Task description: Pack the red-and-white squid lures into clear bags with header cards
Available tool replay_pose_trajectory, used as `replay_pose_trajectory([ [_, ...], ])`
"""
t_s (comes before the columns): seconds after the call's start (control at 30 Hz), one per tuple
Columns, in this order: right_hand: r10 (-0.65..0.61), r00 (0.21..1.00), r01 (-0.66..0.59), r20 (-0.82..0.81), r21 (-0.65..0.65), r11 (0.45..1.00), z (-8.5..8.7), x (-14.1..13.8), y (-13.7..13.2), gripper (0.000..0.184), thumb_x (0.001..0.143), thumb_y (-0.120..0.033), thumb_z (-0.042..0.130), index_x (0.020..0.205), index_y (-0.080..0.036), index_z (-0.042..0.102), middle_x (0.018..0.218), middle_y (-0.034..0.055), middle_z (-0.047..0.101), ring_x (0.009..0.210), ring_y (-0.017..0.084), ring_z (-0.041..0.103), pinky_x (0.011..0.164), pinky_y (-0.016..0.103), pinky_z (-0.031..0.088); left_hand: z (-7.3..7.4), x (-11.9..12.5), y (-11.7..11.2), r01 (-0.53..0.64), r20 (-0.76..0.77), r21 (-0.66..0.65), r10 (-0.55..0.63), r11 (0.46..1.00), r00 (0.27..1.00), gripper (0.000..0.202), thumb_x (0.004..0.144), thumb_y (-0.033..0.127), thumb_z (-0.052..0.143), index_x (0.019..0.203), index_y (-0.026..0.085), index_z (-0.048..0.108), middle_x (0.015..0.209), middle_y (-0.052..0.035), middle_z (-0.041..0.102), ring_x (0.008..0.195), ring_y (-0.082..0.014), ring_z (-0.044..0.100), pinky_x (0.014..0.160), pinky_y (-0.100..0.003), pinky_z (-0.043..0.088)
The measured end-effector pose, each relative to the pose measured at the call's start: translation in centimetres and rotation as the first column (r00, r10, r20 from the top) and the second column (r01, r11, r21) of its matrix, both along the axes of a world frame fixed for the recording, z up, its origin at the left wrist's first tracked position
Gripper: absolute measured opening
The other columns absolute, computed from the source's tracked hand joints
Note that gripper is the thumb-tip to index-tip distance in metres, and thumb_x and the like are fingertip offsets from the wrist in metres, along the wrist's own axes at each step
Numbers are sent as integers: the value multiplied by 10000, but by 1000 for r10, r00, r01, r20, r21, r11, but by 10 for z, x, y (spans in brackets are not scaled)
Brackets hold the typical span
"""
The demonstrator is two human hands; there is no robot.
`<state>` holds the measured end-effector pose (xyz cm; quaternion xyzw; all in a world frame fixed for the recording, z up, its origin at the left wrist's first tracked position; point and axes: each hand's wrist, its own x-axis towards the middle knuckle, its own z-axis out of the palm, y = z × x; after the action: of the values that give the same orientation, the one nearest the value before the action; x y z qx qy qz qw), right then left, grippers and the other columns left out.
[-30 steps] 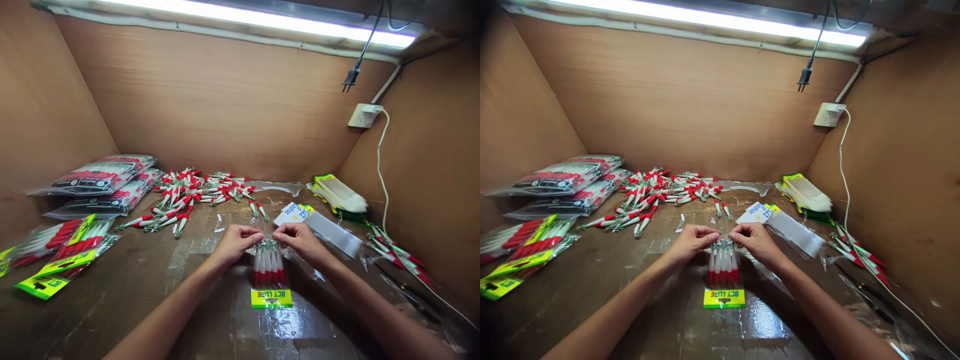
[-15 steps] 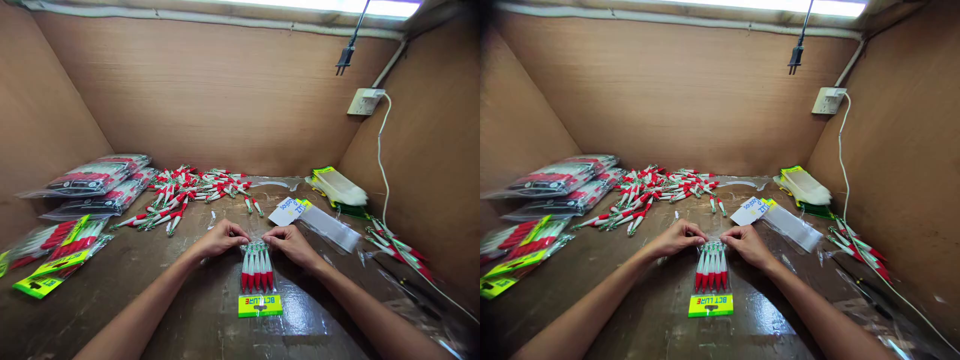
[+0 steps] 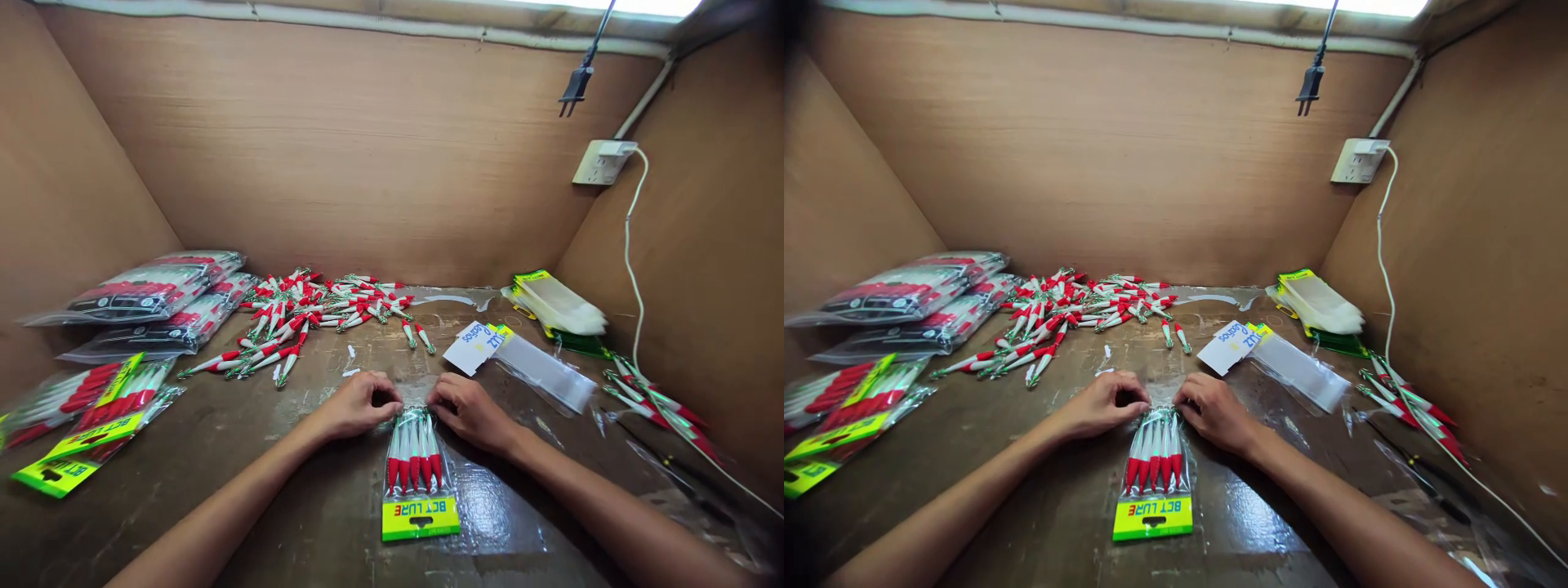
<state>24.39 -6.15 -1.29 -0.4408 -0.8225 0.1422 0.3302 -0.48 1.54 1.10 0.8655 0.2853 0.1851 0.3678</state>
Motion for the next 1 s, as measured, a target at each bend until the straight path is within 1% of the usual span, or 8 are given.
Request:
replay_pose_trajectory([
  [0.1,4,1000,-4,19,22,1000,-3,-1,-1,115,894,-73,600,916,-181,633,899,38,631,842,167,590,737,261,433,2,5,-7,-29,3,-78,29,997,1000,480,715,432,823,1130,209,731,987,-45,740,873,-207,664,763,-270,482],
  [0.17,8,999,-9,38,38,999,-5,-1,-2,101,909,-91,591,920,-182,633,902,41,628,838,168,586,733,264,433,2,8,-12,-45,-13,-74,45,996,999,579,666,416,859,1190,220,710,1023,-47,745,908,-227,667,786,-286,487],
  [0.33,33,994,-43,102,97,994,-5,0,-4,114,947,-144,547,929,-175,656,893,62,626,831,179,577,722,281,442,-3,10,-25,-65,-21,27,66,997,998,424,739,330,817,1150,262,732,1052,-31,738,952,-229,655,862,-319,472],
  [0.53,-4,982,-24,188,147,989,3,-4,-14,189,963,-153,536,1046,-210,696,881,60,632,817,181,570,720,291,451,-4,7,-36,-86,-43,211,97,974,994,319,784,281,799,1098,284,745,957,-21,702,948,-219,620,844,-327,461],
  [0.67,-14,970,-30,241,179,983,9,-4,-24,225,966,-195,551,1139,-249,683,993,71,649,864,192,578,753,312,470,-9,5,-43,-98,-44,321,118,942,992,317,808,242,779,1118,286,733,979,-27,682,949,-216,595,846,-337,469],
  [0.83,-6,975,-40,222,202,979,9,0,-30,266,967,-207,550,1200,-271,661,1171,93,627,889,183,597,764,310,506,-12,4,-53,-103,-44,449,138,888,990,279,853,228,727,1129,266,713,1021,-38,669,979,-226,558,842,-355,470],
  [0.9,-9,979,-36,205,215,976,7,0,-32,269,961,-196,553,1194,-268,665,1198,99,617,874,176,603,761,306,512,-11,3,-57,-112,-45,518,158,848,986,246,862,236,719,1106,273,712,1044,-41,665,1009,-240,543,847,-374,454],
  [1.0,5,981,-49,195,220,974,6,-1,-35,254,941,-165,563,1143,-256,689,1185,97,626,866,175,610,771,309,509,-9,3,-63,-121,-37,627,184,769,982,169,887,257,697,1053,284,715,1040,-40,662,1023,-253,527,861,-406,412],
])
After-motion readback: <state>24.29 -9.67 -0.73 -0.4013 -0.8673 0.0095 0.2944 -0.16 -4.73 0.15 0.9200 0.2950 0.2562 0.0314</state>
